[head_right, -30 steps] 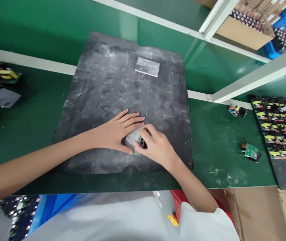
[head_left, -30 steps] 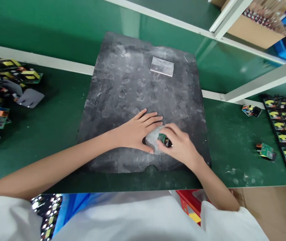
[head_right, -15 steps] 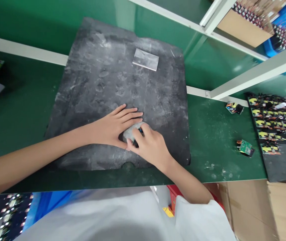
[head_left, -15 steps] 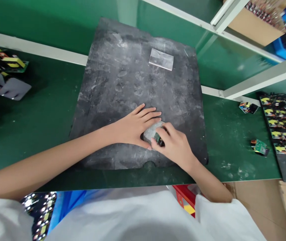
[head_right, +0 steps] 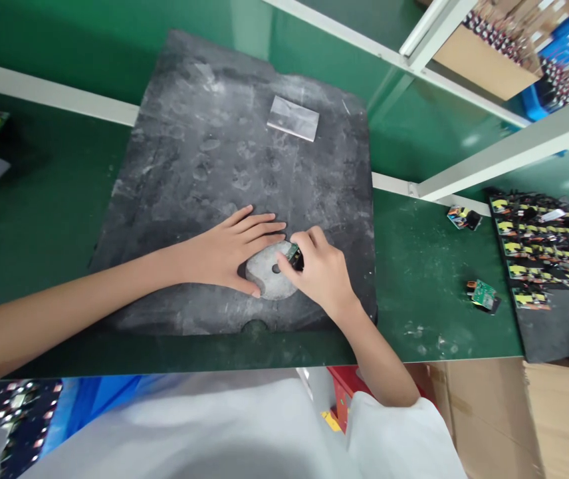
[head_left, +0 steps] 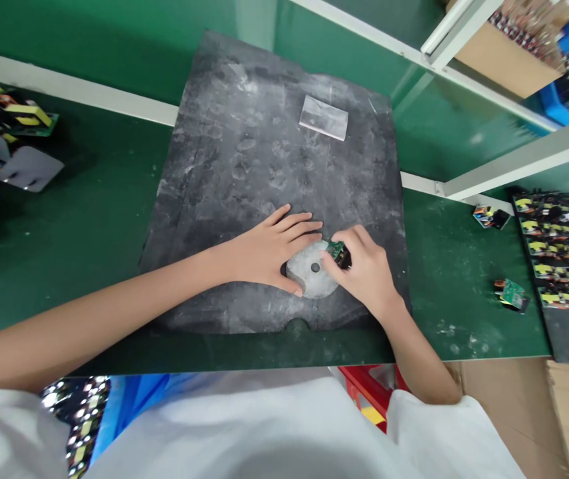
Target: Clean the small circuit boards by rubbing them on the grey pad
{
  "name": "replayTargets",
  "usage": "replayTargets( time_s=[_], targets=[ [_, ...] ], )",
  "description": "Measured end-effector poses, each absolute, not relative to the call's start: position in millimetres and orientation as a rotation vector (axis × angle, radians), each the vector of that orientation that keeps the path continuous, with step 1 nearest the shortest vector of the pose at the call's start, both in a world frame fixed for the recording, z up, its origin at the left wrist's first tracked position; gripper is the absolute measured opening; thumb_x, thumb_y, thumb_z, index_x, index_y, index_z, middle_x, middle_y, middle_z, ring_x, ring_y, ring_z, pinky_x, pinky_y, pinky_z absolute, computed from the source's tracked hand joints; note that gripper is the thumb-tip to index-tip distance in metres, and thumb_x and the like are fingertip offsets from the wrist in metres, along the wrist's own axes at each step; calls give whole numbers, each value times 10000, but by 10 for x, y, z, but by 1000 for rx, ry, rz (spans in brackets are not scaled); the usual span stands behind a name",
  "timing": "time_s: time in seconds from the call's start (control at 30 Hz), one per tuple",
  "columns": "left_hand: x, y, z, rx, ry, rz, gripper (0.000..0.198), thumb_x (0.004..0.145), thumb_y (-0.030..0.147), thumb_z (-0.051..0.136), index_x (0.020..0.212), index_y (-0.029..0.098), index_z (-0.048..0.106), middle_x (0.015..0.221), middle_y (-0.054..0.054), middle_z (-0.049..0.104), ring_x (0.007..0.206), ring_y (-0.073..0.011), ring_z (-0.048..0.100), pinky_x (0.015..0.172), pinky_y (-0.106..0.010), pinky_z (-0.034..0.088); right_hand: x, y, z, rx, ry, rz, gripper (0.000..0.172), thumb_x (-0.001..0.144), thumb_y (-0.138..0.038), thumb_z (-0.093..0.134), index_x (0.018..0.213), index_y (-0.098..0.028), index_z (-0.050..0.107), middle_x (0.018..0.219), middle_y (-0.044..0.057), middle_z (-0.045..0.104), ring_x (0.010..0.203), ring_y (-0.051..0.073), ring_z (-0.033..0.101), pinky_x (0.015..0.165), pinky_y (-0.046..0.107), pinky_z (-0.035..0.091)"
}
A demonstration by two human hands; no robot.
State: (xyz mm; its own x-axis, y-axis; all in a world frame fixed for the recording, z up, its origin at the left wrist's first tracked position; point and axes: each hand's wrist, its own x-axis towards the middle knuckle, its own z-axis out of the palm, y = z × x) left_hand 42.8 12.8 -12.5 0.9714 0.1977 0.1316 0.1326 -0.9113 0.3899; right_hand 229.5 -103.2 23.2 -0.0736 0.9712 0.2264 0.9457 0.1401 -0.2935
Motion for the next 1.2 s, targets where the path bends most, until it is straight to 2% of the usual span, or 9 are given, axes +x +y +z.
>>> replayTargets(
  time_s=[0.2,0.4,0.53,0.7,0.87,1.07,1.2],
  targets=[
    [424,119,-121,2758,229,237,900,810,727,512,1460,121,370,1536,-126,337,1443,-327,229,1193,-493,20,2111,-1104,199,-1657,-2295,-44,264,928,-423,448,882,-197,576,824,40,580,611,121,551,514,237,412],
    [426,122,-128,2757,225,268,970,763,789,506,1447,111,391,1528,-145,346,1433,-350,243,1191,-508,27,2179,-1066,207,-1848,-2160,-160,260,928,-416,454,897,-195,587,836,48,566,656,128,569,535,229,419],
    [419,129,-139,2753,210,287,976,764,805,482,1446,112,393,1527,-144,349,1433,-351,242,1193,-504,18,2190,-1068,219,-1728,-2243,-131,259,924,-415,457,874,-195,586,825,42,557,616,114,548,516,224,405],
    [418,132,-140,2753,215,276,968,764,796,494,1448,119,394,1533,-143,337,1432,-357,241,1189,-520,29,2225,-1063,207,-1804,-2105,-51,240,923,-392,461,875,-187,576,814,36,561,668,123,576,542,217,415],
    [414,131,-134,2751,202,285,968,767,801,479,1444,114,403,1526,-142,352,1430,-357,246,1188,-527,43,2186,-1077,194,-1669,-2208,-143,241,912,-398,480,826,-192,572,793,23,533,596,101,524,507,213,381],
    [415,132,-138,2768,204,284,983,754,799,503,1440,102,404,1528,-150,343,1426,-366,246,1180,-546,64,2238,-1050,185,-1731,-2020,-10,194,900,-376,511,854,-194,558,815,30,562,694,128,578,572,221,433],
    [413,122,-119,2769,206,278,895,803,728,523,1440,111,404,1528,-133,350,1431,-346,250,1186,-525,62,2113,-1106,169,-1582,-2177,86,222,901,-401,504,823,-200,556,789,13,561,602,97,535,530,212,412]
  ],
)
